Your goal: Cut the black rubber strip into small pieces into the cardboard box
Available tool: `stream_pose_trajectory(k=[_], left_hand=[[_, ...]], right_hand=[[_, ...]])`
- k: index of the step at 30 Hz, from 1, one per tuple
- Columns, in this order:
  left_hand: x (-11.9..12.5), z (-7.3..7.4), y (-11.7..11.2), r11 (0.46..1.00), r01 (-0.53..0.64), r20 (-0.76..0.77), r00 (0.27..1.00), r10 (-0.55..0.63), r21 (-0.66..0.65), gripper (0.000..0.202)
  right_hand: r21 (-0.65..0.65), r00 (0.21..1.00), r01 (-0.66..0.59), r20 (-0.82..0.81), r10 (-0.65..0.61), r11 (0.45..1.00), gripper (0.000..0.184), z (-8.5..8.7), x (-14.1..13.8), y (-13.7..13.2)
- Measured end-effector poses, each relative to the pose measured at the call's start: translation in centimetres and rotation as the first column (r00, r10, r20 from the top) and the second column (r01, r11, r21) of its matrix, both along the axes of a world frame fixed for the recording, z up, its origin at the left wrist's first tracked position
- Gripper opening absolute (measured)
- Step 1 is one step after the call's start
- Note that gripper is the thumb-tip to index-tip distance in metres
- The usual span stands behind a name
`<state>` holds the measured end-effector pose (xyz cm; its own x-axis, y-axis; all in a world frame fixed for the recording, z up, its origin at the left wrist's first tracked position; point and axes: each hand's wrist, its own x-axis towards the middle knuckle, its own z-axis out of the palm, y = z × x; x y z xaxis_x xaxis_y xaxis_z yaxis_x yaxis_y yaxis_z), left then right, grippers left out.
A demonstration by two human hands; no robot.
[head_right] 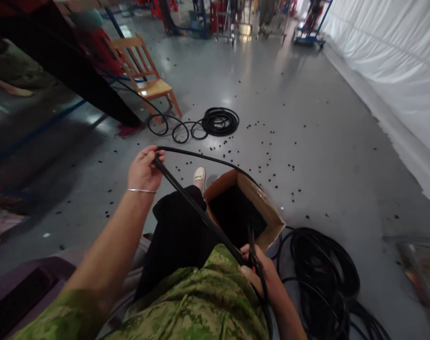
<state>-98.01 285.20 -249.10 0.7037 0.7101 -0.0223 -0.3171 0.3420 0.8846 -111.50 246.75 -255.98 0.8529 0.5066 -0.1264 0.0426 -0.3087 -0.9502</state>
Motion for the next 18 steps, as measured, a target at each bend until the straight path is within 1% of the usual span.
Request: stream_pose_trajectory(k=[1,2,3,4,5,6,7,8,9,10,11,12,13,14,15,17,18], left_hand=[[-0.8,-0.8,1.4,0.998,-0.01,-0.065,0.998,0.014,0.066,0.009],[-2.0,-1.8,2.8,0.988,0.006,-0.164,0.986,0.02,0.152,0.012],[-3.4,-2.7,4.0,0.962,0.048,-0.286,0.958,0.033,0.269,0.016],[-5.0,-3.4,4.8,0.907,0.089,-0.396,0.914,0.09,0.412,0.018],[-6.8,-3.8,5.2,0.828,0.122,-0.459,0.871,0.174,0.547,0.018],[-8.7,-3.9,5.2,0.775,0.122,-0.471,0.848,0.244,0.62,0.016],[-10.6,-3.7,4.6,0.722,0.115,-0.459,0.836,0.301,0.682,0.015],[-12.4,-3.3,3.6,0.595,0.122,-0.401,0.841,0.363,0.794,0.017],[-13.9,-2.8,2.1,0.462,0.172,-0.355,0.869,0.344,0.87,0.021],[-15.0,-2.2,0.4,0.347,0.252,-0.348,0.904,0.249,0.903,0.025],[-15.8,-1.8,-1.5,0.24,0.359,-0.39,0.916,0.096,0.902,0.029],[-16.3,-1.5,-3.1,0.124,0.48,-0.473,0.877,-0.085,0.869,0.032],[-16.6,-1.4,-4.5,0.025,0.568,-0.55,0.806,-0.216,0.823,0.035],[-16.7,-1.6,-5.6,-0.014,0.611,-0.592,0.761,-0.265,0.792,0.038],[-16.9,-1.9,-6.4,-0.038,0.637,-0.621,0.733,-0.28,0.77,0.04],[-17.5,-3.0,-7.0,-0.07,0.67,-0.665,0.708,-0.237,0.739,0.043],[-17.9,-3.6,-7.1,-0.096,0.678,-0.681,0.704,-0.2,0.729,0.043]], right_hand=[[0.005,1.0,-0.02,-0.005,0.02,1.0,0.031,-0.8,0.6,0.6],[0.011,1.0,-0.029,-0.003,0.029,1.0,0.031,-1.3,1.2,1.3],[0.015,0.999,-0.039,0.01,0.039,0.999,0.03,-1.6,1.7,2.2],[0.018,0.998,-0.054,0.038,0.053,0.998,0.029,-1.6,2.1,3.1],[0.021,0.993,-0.081,0.082,0.079,0.996,0.028,-1.4,2.5,4.1],[0.022,0.984,-0.121,0.136,0.117,0.992,0.027,-1.0,2.9,5.1],[0.02,0.967,-0.174,0.19,0.167,0.985,0.026,-0.6,3.3,6.1],[0.018,0.945,-0.234,0.238,0.223,0.972,0.026,-0.1,3.7,7.1],[0.018,0.919,-0.297,0.276,0.281,0.955,0.027,0.3,4.1,8.0],[0.017,0.891,-0.358,0.304,0.336,0.934,0.027,0.5,4.5,9.0],[0.015,0.864,-0.412,0.323,0.386,0.911,0.029,0.7,4.9,9.9],[0.012,0.841,-0.456,0.332,0.426,0.89,0.03,0.6,5.2,10.8],[0.01,0.828,-0.481,0.336,0.45,0.877,0.031,0.5,5.4,11.6],[0.008,0.826,-0.487,0.328,0.458,0.873,0.03,0.3,5.6,12.4],[0.004,0.836,-0.482,0.304,0.458,0.876,0.03,0.0,5.7,12.9],[-0.003,0.868,-0.463,0.205,0.453,0.887,0.033,-0.7,6.0,13.0],[-0.002,0.886,-0.448,0.137,0.444,0.894,0.035,-1.1,6.1,12.5]])
